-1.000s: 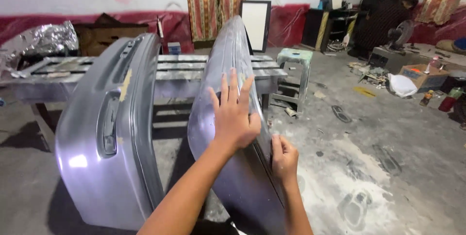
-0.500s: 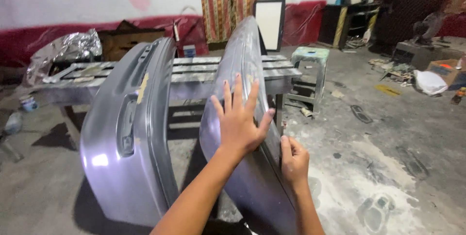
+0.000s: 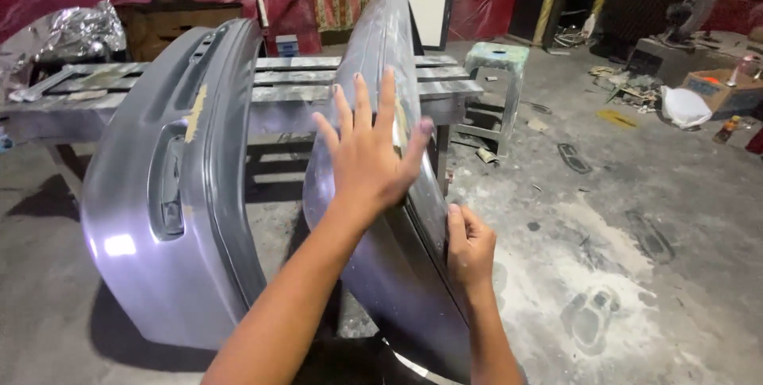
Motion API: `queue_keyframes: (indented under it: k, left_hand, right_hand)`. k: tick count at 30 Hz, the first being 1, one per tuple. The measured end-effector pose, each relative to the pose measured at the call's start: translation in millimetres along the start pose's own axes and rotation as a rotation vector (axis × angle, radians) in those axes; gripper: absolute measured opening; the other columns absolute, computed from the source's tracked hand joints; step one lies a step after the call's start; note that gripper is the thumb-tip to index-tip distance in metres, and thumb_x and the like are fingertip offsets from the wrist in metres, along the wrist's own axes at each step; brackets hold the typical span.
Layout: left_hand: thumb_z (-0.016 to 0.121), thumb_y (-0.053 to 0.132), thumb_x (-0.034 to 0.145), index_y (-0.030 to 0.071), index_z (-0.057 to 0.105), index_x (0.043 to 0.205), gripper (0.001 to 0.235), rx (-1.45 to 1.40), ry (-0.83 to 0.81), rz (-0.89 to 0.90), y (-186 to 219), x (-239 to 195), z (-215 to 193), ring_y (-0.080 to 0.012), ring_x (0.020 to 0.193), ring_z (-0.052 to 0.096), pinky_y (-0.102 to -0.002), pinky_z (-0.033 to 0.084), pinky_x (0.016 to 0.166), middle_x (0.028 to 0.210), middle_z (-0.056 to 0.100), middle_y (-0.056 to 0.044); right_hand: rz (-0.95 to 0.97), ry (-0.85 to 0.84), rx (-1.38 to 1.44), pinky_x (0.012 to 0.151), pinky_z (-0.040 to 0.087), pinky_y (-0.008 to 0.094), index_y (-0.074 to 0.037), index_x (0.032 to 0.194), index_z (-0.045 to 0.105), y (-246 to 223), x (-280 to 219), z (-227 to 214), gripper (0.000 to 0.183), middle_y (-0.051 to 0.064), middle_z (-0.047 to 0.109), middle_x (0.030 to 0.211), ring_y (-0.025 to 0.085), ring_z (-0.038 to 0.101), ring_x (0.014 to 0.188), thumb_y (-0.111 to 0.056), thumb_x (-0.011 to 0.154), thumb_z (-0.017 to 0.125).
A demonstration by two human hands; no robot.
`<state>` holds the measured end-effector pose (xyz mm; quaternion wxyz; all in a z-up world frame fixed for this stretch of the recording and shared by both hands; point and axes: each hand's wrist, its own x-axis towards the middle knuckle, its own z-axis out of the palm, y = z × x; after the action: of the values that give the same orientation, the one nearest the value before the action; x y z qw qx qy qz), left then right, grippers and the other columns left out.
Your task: Wet-sanding a car bumper by hand using sandpaper and water to prepare it for painting.
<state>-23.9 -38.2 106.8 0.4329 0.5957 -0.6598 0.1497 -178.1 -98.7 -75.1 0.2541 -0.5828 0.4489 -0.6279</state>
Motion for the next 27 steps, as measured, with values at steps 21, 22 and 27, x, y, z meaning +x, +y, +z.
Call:
queue_keyframes:
  k: [21,22,27]
  left_hand:
    - [0.019,0.069,0.092,0.019,0.001,0.164,0.089,-0.082,-0.214,-0.353,20.8,63.5,-6.7,-0.0458,0.155,-0.009,-0.073,-0.013,0.113,0.170,-0.001,-0.024]
    - [0.019,0.069,0.092,0.019,0.001,0.164,0.089,-0.078,-0.213,-0.363,13.9,61.2,-5.3,-0.0458,0.155,-0.009,-0.073,-0.013,0.113,0.170,-0.001,-0.024]
    - [0.015,0.064,0.100,0.023,-0.005,0.163,0.077,-0.010,-0.016,-0.286,6.9,20.5,0.0,-0.0458,0.157,-0.005,-0.068,-0.009,0.118,0.172,0.002,-0.023]
  right_hand:
    - [-0.003,-0.049,0.063,0.058,0.021,0.030,-0.018,0.067,0.027,-33.5,3.4,-15.7,0.047,-0.007,0.024,0.064,0.009,0.025,0.062,-0.034,0.105,0.049]
    - [0.000,-0.059,0.064,0.058,0.021,0.030,-0.018,0.067,0.027,-35.0,-1.9,-13.0,0.047,-0.007,0.024,0.064,0.009,0.025,0.062,-0.034,0.105,0.049]
    - [-0.037,-0.065,0.045,0.059,0.024,0.030,-0.015,0.066,0.029,-41.4,-10.0,-8.9,0.047,-0.006,0.027,0.063,0.009,0.028,0.062,-0.032,0.104,0.052]
